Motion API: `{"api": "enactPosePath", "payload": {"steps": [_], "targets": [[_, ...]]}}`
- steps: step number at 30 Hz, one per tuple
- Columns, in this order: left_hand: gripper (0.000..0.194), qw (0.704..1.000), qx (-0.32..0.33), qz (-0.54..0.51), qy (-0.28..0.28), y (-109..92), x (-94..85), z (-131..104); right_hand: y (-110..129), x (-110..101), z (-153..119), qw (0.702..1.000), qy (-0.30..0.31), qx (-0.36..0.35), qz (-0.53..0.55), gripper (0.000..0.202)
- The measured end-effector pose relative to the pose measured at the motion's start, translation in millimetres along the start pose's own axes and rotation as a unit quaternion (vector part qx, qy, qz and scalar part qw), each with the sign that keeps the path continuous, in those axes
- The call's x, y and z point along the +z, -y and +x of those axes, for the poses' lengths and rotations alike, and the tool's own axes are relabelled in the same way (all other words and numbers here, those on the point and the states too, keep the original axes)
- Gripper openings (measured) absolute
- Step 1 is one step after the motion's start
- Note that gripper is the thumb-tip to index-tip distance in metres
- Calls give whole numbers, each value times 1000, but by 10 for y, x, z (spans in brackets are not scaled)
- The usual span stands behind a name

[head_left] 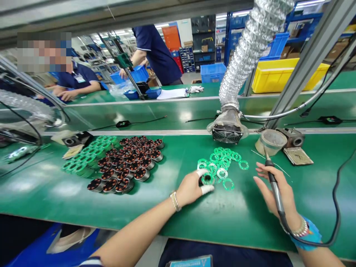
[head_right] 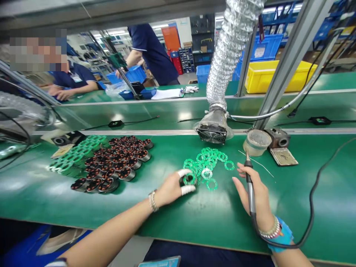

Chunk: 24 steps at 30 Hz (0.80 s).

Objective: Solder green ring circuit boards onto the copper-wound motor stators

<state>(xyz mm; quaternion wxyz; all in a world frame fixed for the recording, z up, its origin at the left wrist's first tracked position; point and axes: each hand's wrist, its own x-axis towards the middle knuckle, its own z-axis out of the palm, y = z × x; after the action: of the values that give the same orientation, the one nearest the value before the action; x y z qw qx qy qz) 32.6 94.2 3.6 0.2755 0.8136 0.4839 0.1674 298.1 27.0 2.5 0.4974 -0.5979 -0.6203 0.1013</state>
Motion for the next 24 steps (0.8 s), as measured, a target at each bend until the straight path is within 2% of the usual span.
{"api": "enactPosePath", "payload": {"steps": [3, 7, 10, 12, 14, 17, 21, 24], "targets": [[44, 991, -83, 56, -85, 337, -369, 677, -110, 16, 68, 999, -17, -1, -33, 33], [43, 977, -141, 78, -138, 780, -782, 1642, -227, 67, 68, 997, 1, -12, -81, 31], [48, 969, -171, 79, -162, 1024, -890, 2227, -289, 96, 55, 993, 8, -36, -113, 31], [50, 964, -186, 77, -173, 1144, -890, 2513, -316, 110, 53, 991, 12, -45, -122, 31], [50, 960, -201, 76, -181, 1239, -872, 2709, -331, 121, 57, 991, 20, -50, -123, 31], [51, 953, -228, 84, -180, 1328, -850, 2837, -335, 129, 70, 991, 22, -42, -124, 31], [61, 946, -238, 117, -189, 1336, -832, 2809, -317, 128, 80, 991, 11, -20, -130, 30], [57, 952, -238, 121, -148, 1306, -802, 2762, -296, 125, 79, 992, 15, -24, -123, 31]]}}
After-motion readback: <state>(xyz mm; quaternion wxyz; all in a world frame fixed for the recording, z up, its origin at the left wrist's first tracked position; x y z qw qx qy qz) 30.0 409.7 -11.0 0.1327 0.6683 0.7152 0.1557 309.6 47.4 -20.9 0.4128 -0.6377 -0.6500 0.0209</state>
